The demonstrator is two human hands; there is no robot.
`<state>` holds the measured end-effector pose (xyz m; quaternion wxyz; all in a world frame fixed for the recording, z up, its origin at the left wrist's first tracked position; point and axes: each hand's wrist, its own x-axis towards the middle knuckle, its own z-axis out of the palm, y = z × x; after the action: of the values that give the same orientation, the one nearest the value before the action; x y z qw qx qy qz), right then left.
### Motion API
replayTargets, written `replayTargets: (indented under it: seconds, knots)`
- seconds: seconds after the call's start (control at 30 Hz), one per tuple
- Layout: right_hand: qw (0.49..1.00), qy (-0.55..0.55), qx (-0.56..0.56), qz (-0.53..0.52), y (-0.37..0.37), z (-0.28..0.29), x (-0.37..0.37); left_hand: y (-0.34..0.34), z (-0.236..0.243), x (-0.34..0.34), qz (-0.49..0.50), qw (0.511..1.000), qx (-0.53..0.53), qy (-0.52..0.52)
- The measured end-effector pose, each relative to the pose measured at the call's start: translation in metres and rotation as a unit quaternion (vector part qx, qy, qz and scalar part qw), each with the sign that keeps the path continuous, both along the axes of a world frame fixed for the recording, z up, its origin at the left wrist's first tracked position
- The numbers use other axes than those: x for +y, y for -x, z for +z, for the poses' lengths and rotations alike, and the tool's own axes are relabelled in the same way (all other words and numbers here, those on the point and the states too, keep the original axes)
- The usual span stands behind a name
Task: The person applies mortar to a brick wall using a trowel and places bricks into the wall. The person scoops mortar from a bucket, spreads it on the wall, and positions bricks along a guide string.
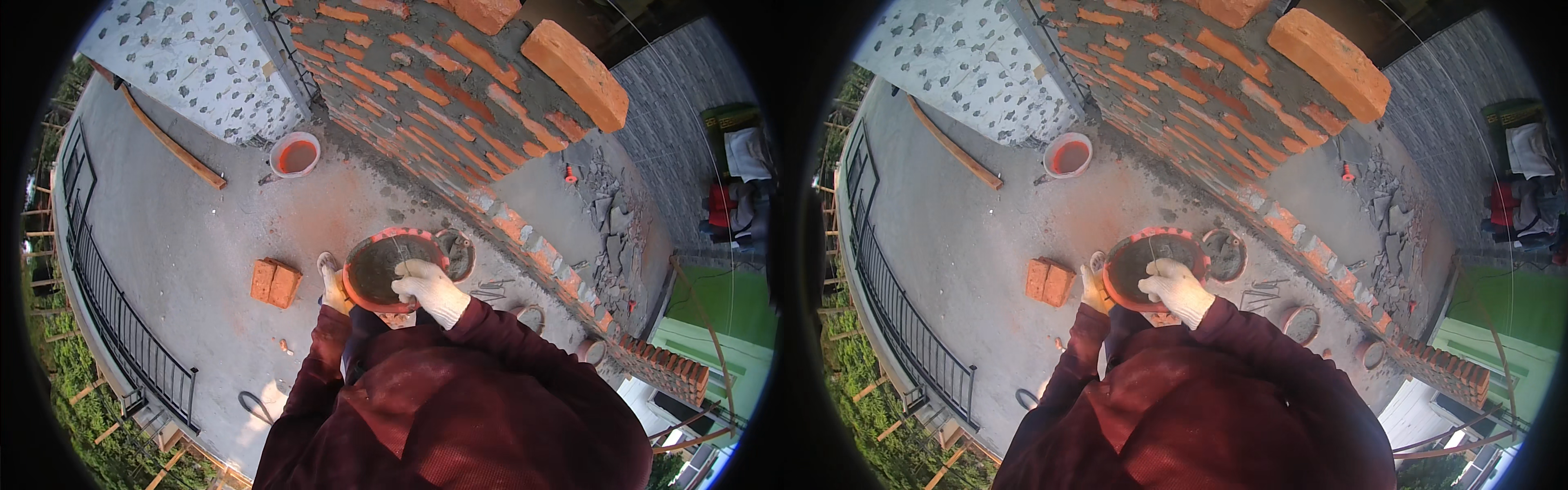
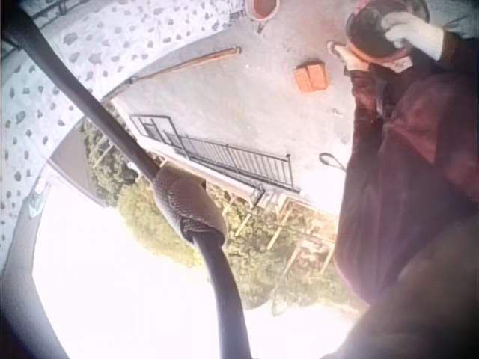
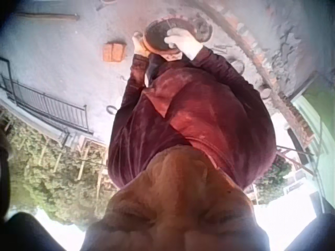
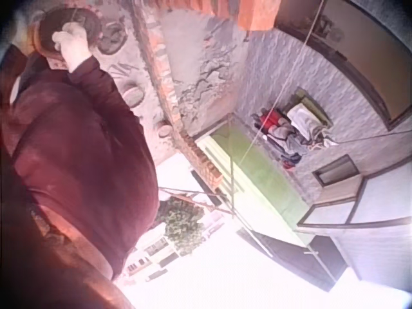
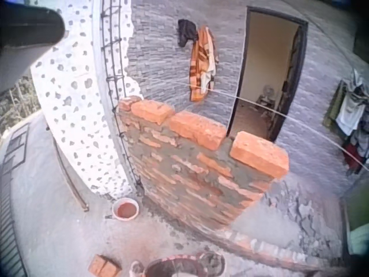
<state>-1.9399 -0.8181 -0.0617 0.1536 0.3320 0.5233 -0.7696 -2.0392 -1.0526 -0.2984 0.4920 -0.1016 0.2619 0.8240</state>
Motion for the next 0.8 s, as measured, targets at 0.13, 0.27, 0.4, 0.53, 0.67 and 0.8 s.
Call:
replayTargets:
  seconds: [0.13,0.27,0.4,0.53,0.67,0.8]
  knots:
    - [0.984,-0.154,-0.009,0.084,0.049,-0.033,-0.059,0.057,0.001,-0.009,-0.092,0.976,0.108,0.166]
    - [0.928,-0.344,0.029,0.139,0.088,-0.078,-0.104,0.098,0.019,-0.026,-0.326,0.855,0.065,0.397]
    - [0.914,-0.370,-0.021,0.164,0.119,-0.129,-0.106,0.134,-0.010,-0.019,-0.339,0.860,-0.003,0.382]
    - [0.925,-0.355,-0.045,0.131,0.139,-0.202,-0.102,0.150,-0.096,-0.024,-0.268,0.875,-0.020,0.403]
    - [0.917,-0.382,-0.011,0.112,0.159,-0.294,-0.087,0.170,-0.220,-0.009,-0.212,0.876,-0.006,0.434]
    - [0.919,-0.373,-0.057,0.115,0.170,-0.376,-0.094,0.193,-0.307,0.005,-0.285,0.817,0.059,0.497]
